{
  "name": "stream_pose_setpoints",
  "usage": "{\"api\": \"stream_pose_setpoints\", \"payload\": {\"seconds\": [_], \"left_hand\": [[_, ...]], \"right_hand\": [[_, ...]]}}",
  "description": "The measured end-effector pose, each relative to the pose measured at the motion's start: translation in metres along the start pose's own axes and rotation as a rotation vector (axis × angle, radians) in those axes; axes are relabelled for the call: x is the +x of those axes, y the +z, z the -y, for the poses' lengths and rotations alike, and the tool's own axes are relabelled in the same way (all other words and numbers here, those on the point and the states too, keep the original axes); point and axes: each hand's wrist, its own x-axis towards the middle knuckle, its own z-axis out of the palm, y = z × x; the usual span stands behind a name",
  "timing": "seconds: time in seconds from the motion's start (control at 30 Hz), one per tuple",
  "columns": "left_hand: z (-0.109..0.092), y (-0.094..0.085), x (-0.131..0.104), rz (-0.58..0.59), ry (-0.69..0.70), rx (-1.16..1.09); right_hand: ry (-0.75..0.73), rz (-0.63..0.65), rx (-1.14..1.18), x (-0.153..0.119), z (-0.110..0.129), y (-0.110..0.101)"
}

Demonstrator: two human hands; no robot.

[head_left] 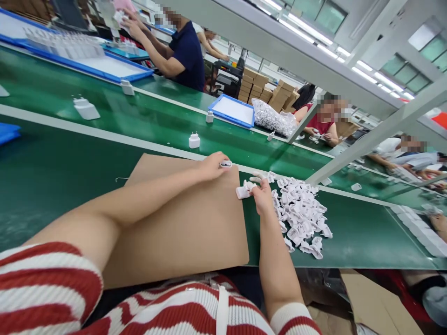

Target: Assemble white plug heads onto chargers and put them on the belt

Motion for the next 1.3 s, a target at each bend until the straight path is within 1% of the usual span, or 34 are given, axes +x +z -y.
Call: {"api": "stream_pose_setpoints", "payload": {"seconds": [0.07, 0.13, 0.17, 0.23, 0.3, 0.37, 0.43, 0.47, 0.53, 0.6, 0.67, 0.73, 0.9, 1.07, 1.2, 1.3], "left_hand": [[-0.013, -0.006, -0.046, 0.033, 0.030, -0.057], [-0.026, -0.008, -0.088, 0.066, 0.003, -0.111], [-0.032, -0.008, -0.104, 0.072, -0.024, -0.143], [-0.037, -0.004, -0.128, 0.061, -0.089, -0.228], [-0.037, 0.001, -0.140, 0.037, -0.133, -0.301], [-0.033, 0.004, -0.145, 0.021, -0.140, -0.324], [-0.029, 0.006, -0.145, 0.012, -0.128, -0.316], [-0.029, 0.006, -0.144, 0.007, -0.123, -0.318], [-0.029, 0.005, -0.143, 0.007, -0.111, -0.341], [-0.031, 0.003, -0.142, 0.013, -0.098, -0.360], [-0.032, 0.002, -0.142, 0.024, -0.089, -0.363], [-0.032, 0.001, -0.141, 0.031, -0.100, -0.360], [-0.032, 0.001, -0.140, 0.018, -0.119, -0.374], [-0.032, 0.003, -0.139, -0.010, -0.139, -0.391], [-0.031, 0.004, -0.141, 0.003, -0.142, -0.370], [-0.030, 0.005, -0.141, 0.012, -0.144, -0.347]], "right_hand": [[-0.006, 0.054, -0.015, -0.006, 0.003, 0.008], [0.012, 0.182, -0.012, -0.013, 0.005, 0.016], [0.011, 0.250, -0.020, -0.017, 0.005, 0.020], [-0.036, 0.334, -0.092, -0.026, 0.005, 0.028], [-0.161, 0.332, -0.279, -0.035, 0.004, 0.035], [-0.358, 0.324, -0.533, -0.044, 0.005, 0.042], [-0.555, 0.361, -0.754, -0.051, 0.007, 0.048], [-0.628, 0.393, -0.840, -0.054, 0.008, 0.052], [-0.708, 0.443, -0.978, -0.058, 0.008, 0.059], [-0.727, 0.483, -1.086, -0.060, 0.006, 0.065], [-0.719, 0.516, -1.142, -0.060, 0.003, 0.069], [-0.715, 0.521, -1.149, -0.060, 0.001, 0.071], [-0.727, 0.466, -1.112, -0.058, 0.000, 0.070], [-0.700, 0.507, -1.156, -0.054, -0.002, 0.071], [-0.705, 0.524, -1.190, -0.051, 0.001, 0.074], [-0.678, 0.524, -1.241, -0.050, 0.004, 0.077]]}}
